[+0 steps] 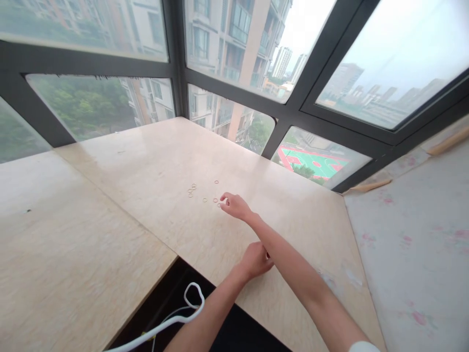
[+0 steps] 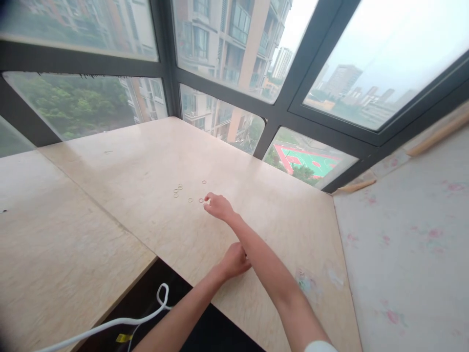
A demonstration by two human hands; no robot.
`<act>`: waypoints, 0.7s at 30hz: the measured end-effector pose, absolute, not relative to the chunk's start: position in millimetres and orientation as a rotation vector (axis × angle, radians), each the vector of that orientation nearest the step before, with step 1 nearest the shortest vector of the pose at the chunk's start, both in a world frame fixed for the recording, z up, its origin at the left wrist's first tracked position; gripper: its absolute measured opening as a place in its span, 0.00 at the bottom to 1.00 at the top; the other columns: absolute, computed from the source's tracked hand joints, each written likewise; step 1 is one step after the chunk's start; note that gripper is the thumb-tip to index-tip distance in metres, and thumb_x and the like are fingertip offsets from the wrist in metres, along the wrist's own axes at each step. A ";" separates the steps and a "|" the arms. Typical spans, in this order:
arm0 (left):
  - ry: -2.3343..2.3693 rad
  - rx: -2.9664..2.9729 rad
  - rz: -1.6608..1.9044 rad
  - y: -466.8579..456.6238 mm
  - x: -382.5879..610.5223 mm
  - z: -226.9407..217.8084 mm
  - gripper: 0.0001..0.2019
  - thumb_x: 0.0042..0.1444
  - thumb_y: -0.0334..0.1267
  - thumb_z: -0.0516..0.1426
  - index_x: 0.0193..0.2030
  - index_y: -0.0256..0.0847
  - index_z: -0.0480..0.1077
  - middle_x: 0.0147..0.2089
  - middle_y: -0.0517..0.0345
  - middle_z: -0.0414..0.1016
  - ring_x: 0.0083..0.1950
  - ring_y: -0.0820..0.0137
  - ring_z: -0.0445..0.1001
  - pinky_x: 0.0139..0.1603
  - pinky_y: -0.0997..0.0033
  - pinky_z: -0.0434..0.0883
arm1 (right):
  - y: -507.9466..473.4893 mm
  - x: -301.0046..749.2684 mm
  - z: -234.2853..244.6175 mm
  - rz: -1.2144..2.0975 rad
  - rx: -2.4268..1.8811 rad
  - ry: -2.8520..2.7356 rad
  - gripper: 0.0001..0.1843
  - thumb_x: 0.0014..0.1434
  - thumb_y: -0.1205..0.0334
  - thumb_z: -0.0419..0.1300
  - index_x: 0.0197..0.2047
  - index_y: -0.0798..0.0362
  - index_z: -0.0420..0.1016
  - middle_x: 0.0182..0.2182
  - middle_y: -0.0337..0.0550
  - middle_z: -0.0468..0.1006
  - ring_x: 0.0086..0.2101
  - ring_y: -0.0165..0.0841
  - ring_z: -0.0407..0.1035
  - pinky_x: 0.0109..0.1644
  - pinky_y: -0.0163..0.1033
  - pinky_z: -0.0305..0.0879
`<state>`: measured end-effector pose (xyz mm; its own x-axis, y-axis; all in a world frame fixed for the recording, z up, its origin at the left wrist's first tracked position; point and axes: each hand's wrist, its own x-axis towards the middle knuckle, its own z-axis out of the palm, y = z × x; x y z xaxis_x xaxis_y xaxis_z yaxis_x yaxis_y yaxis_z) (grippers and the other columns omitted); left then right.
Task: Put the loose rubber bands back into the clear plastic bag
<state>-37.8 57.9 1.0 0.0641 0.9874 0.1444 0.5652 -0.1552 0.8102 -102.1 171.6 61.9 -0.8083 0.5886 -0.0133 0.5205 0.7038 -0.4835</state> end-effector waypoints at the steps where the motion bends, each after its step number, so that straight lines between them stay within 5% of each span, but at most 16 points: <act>1: 1.545 1.785 0.961 57.6 -38.1 -0.1 0.05 0.49 0.30 0.54 0.24 0.39 0.64 0.28 0.55 0.74 0.28 0.67 0.70 0.28 0.70 0.59 | 174.5 -109.7 58.3 0.684 -0.921 -2.808 0.10 0.55 0.63 0.58 0.42 0.52 0.73 0.25 0.37 0.74 0.30 0.32 0.69 0.33 0.33 0.58; 7: 1.515 1.817 0.971 55.8 -38.7 -4.1 0.04 0.52 0.31 0.53 0.28 0.39 0.67 0.33 0.51 0.77 0.34 0.61 0.74 0.30 0.69 0.61 | 178.8 -121.1 47.6 0.485 -1.021 -2.982 0.10 0.55 0.61 0.59 0.40 0.52 0.76 0.33 0.47 0.78 0.36 0.39 0.70 0.35 0.37 0.59; 21: 1.543 1.745 0.999 56.4 -37.2 -3.0 0.05 0.49 0.30 0.54 0.24 0.37 0.67 0.29 0.54 0.75 0.30 0.66 0.71 0.30 0.71 0.61 | 180.5 -113.3 37.9 0.609 -1.050 -2.933 0.11 0.57 0.56 0.60 0.39 0.53 0.78 0.36 0.45 0.80 0.37 0.34 0.71 0.37 0.34 0.60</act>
